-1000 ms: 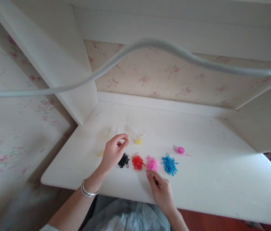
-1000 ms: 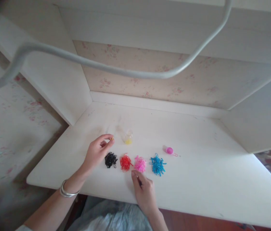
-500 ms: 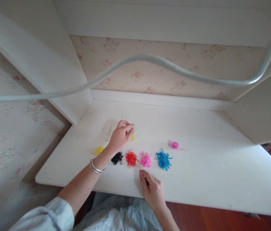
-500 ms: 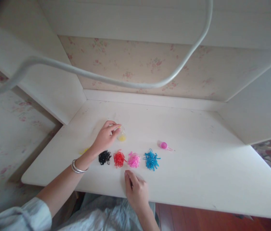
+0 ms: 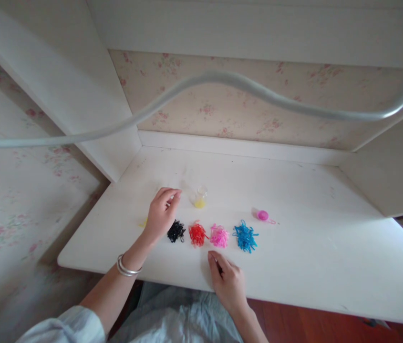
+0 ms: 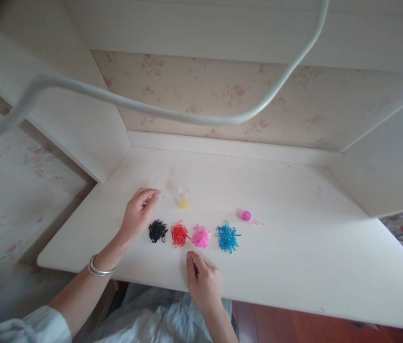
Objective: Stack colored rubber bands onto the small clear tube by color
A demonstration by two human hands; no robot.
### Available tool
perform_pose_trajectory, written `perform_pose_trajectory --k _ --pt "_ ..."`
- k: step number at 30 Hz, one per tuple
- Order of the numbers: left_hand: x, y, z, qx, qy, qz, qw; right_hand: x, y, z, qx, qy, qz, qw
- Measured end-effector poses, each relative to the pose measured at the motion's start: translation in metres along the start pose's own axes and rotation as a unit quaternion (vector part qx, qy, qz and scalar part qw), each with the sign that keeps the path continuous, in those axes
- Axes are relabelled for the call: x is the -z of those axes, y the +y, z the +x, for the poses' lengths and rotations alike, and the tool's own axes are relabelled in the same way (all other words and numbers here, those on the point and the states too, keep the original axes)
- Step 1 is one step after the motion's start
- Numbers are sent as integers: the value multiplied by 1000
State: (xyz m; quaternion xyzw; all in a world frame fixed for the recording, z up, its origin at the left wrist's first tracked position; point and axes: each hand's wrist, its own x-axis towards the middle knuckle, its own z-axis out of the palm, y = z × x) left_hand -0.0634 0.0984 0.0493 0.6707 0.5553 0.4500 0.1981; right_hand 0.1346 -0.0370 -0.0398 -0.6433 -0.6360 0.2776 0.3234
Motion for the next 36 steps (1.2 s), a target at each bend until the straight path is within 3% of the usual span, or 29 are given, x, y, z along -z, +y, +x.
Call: perform_pose_trajectory --k 4,8,12,18,21,25,30,36 --pt "26 -33 -45 58 10 50 997 -2 -14 6 7 -42 -29 999" --pt "46 -70 -92 114 9 132 985 -11 -47 22 53 -99 -117 987" --pt "56 -84 -120 165 11 210 964 -28 -85 43 118 -134 -203 963" --pt "53 -73 -115 169 -36 295 940 -58 -121 73 201 -141 -267 932" --pt "50 -70 -108 167 -53 341 924 -72 -123 85 211 -135 -301 920" --pt "48 -75 -107 155 -51 349 923 -84 -123 96 217 -142 -332 907" --pt "49 -89 -114 132 -17 315 940 -88 -124 100 234 -149 -338 899" --pt "47 -97 -118 114 12 300 947 -80 -124 100 221 -142 -318 911"
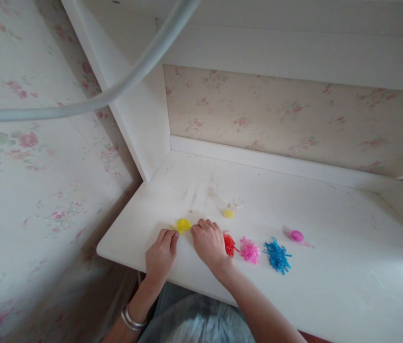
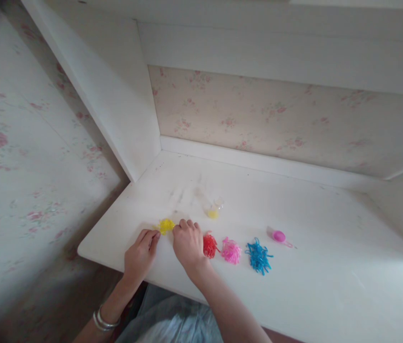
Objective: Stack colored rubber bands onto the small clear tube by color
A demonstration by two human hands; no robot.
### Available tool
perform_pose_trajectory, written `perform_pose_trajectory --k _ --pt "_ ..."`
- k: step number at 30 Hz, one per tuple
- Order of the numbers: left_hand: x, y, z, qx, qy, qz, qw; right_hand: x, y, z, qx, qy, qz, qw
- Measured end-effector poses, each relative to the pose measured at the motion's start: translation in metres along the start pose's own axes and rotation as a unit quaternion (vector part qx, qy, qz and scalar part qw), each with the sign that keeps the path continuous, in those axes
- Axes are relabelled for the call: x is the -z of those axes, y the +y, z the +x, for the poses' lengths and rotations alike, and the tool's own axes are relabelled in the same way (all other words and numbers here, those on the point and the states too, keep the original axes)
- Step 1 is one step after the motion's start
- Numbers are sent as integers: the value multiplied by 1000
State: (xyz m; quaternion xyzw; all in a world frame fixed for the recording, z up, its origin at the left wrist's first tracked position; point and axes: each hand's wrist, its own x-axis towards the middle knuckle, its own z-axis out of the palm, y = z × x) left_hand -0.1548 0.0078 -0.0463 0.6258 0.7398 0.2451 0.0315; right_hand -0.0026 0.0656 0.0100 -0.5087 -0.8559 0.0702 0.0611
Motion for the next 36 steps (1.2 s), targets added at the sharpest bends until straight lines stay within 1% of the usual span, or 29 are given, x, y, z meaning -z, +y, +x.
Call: perform_pose_trajectory --k 7,14,18,24,29,33,36 --pt "-2 -1 0 -1 9 10 1000 2 6 0 -36 1 69 997" --pt "-4 -2 0 10 13 13 1000 3 6 2 -52 23 91 994" --pt "-2 -1 0 24 12 -2 1000 4 6 0 -54 32 123 990" --pt "0 0 2 46 13 -41 998 8 8 -6 -83 59 158 982" --pt "0 1 2 60 17 -62 996 13 13 -11 -92 94 234 963" --pt "1 2 1 76 10 -61 995 19 21 -16 -107 142 299 938" --pt "0 2 1 77 13 -64 995 28 32 -20 -119 188 340 914"
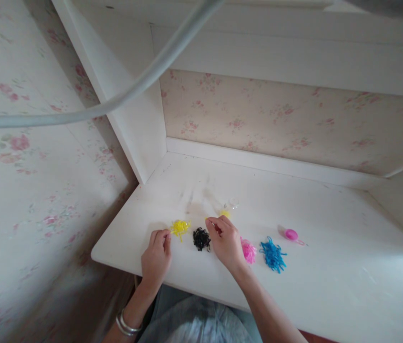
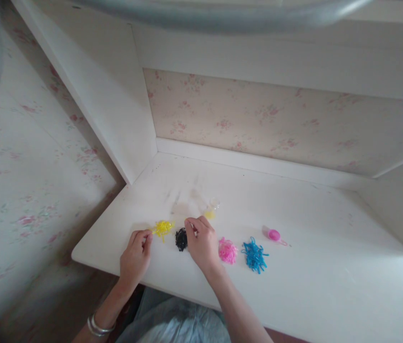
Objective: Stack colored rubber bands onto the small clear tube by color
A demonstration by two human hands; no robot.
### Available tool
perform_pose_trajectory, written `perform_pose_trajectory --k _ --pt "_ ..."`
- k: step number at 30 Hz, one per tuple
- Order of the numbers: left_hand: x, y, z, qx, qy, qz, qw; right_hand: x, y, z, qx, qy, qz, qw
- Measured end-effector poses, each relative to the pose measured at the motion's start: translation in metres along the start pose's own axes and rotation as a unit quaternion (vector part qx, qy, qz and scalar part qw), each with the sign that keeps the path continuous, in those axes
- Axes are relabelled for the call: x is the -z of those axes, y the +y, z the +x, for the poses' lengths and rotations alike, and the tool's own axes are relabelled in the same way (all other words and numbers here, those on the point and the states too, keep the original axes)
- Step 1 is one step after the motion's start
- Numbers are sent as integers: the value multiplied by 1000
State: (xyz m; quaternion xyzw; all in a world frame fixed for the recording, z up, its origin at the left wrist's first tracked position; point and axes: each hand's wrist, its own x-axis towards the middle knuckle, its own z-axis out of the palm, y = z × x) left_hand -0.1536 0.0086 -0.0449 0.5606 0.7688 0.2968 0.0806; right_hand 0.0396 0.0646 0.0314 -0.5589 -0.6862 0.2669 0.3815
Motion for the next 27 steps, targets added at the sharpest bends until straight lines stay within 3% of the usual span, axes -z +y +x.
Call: perform_pose_trajectory --k 9,16,27 --pt "-3 -3 2 -19 21 21 999 52 19 30 -52 163 31 985" --pt "-2 -2 1 -5 26 13 1000 55 33 47 -56 162 33 985" --pt "2 3 1 26 -2 12 1000 56 46 51 -57 153 26 986"
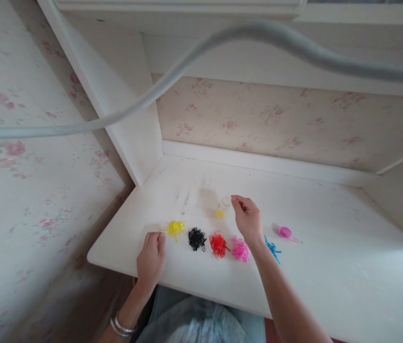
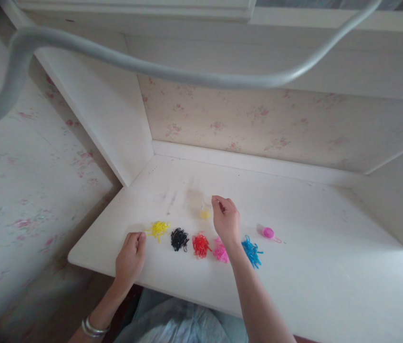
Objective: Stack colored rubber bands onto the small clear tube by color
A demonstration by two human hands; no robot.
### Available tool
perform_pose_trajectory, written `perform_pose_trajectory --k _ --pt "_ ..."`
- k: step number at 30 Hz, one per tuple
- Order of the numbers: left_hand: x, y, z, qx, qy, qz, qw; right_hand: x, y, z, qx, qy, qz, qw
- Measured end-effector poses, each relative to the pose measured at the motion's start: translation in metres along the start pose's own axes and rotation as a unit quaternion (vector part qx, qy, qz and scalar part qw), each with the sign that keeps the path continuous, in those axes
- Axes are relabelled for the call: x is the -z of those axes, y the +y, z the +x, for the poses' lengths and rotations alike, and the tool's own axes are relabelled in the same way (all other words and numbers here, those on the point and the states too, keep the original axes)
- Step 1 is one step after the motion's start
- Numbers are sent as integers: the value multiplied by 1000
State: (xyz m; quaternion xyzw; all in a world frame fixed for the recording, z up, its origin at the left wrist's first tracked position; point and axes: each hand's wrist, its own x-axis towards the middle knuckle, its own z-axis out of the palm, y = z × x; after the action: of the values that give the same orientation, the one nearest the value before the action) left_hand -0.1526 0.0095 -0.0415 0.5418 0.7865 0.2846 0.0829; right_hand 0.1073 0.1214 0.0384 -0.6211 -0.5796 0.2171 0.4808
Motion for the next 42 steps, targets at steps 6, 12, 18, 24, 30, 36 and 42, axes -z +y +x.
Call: perform_pose_trajectory --k 6,12,18,24,30,36,42 --pt "2 0 1 3 -1 -32 999 -1 -16 -29 19 -41 -22 999" --pt "2 -3 3 -11 20 -71 997 -39 -39 -104 106 -256 -165 947" --pt "5 -7 4 -30 24 -123 992 -82 -43 -130 122 -317 -313 887" --pt "18 10 7 -54 24 -159 985 -91 -39 -128 171 -333 -332 866" --pt "34 64 17 -117 -6 -212 970 -70 -34 -132 183 -298 -315 882" --pt "35 132 41 -222 -13 -212 952 -33 -20 -136 153 -223 -206 940" --pt "15 180 65 -318 -16 -156 935 0 -2 -150 127 -158 -84 976"
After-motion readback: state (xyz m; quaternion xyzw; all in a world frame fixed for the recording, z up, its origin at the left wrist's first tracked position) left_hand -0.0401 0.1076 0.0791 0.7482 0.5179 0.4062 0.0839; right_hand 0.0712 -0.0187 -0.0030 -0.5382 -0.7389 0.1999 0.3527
